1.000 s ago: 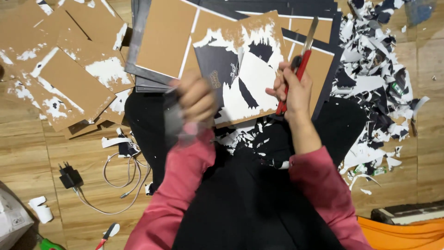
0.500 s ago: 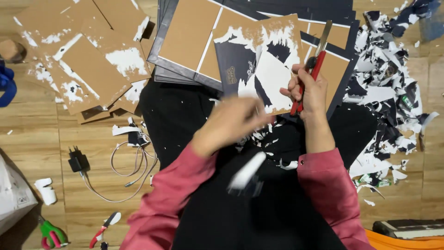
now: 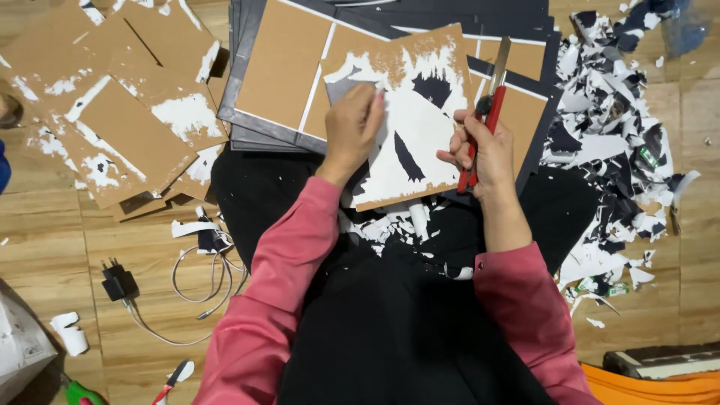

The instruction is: Trimming and peeling excess paper from printed cardboard sheets using a utility knife

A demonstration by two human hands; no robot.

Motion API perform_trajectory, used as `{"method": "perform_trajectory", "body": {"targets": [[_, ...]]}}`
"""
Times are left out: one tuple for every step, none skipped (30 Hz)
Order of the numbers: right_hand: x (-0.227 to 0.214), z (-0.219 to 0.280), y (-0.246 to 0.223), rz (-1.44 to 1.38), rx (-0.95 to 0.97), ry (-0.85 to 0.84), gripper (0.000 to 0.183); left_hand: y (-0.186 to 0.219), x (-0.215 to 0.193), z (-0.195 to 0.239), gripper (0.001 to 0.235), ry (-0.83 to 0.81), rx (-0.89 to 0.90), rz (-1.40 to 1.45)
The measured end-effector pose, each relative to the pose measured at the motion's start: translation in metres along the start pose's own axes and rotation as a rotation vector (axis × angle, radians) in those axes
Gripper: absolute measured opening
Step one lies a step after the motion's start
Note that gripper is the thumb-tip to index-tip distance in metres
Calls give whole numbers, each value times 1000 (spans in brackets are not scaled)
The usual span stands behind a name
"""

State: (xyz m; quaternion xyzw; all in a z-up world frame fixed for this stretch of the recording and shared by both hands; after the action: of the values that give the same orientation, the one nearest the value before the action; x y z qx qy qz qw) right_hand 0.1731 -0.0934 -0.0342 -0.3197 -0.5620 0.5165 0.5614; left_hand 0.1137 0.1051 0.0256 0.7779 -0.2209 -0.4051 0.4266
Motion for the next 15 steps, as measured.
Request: {"method": "perform_trajectory", "body": {"targets": [[1, -3, 0, -3, -1, -2, 19, -3, -1, -4, 28, 1, 2, -3], [0, -4, 0, 6, 0, 4, 19, -11, -4, -6, 28, -2, -37, 118], [-1, -3, 1, 14, 1, 11, 18, -19, -7, -7, 28, -4, -75, 239], [-2, -3, 2, 16, 3, 12, 18, -19, -7, -5, 28, -5, -78, 240], [-2, -3, 3, 17, 6, 12, 18, -26, -10, -5, 26, -16, -148, 429], [-2, -4, 2, 19, 5, 12, 18, -33, -10, -6, 25, -25, -216, 620], [-1, -5, -1, 22, 4, 12, 18, -38, -9, -7, 25, -25, -216, 623], [-1, -5, -1, 39, 25, 20, 17, -55, -5, -5, 14, -23, -327, 860], [-1, -3, 0, 56, 45, 28, 16, -71, 0, -1, 21, -20, -440, 1098], [0, -3, 0, 58, 48, 25, 16, -75, -3, -2, 21, -16, -441, 1098], [0, -3, 1, 62, 53, 34, 15, -89, -4, 2, 22, 35, -552, 1178], [1, -5, -1, 63, 49, 41, 15, -101, -4, 2, 23, 85, -654, 1258], [3, -5, -2, 63, 44, 35, 15, -102, -9, 3, 23, 88, -646, 1261], [1, -4, -1, 54, 51, 58, 15, -107, -5, 8, 24, 73, -721, 1482], [-1, -2, 0, 45, 58, 80, 14, -110, 1, 14, 25, 57, -794, 1704]]}}
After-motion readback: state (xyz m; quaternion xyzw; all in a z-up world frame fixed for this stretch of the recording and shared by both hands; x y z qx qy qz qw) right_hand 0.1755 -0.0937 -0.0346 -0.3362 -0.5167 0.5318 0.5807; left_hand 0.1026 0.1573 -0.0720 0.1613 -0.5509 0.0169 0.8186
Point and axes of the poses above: each hand's wrist, its own z-axis away from the middle knuckle, its own x-axis out of the palm, y = z × x, the point moved 10 cm from there along -z, towards the middle knuckle, and after that the axes turned 14 degrees about -x, right-handed, at the moved point
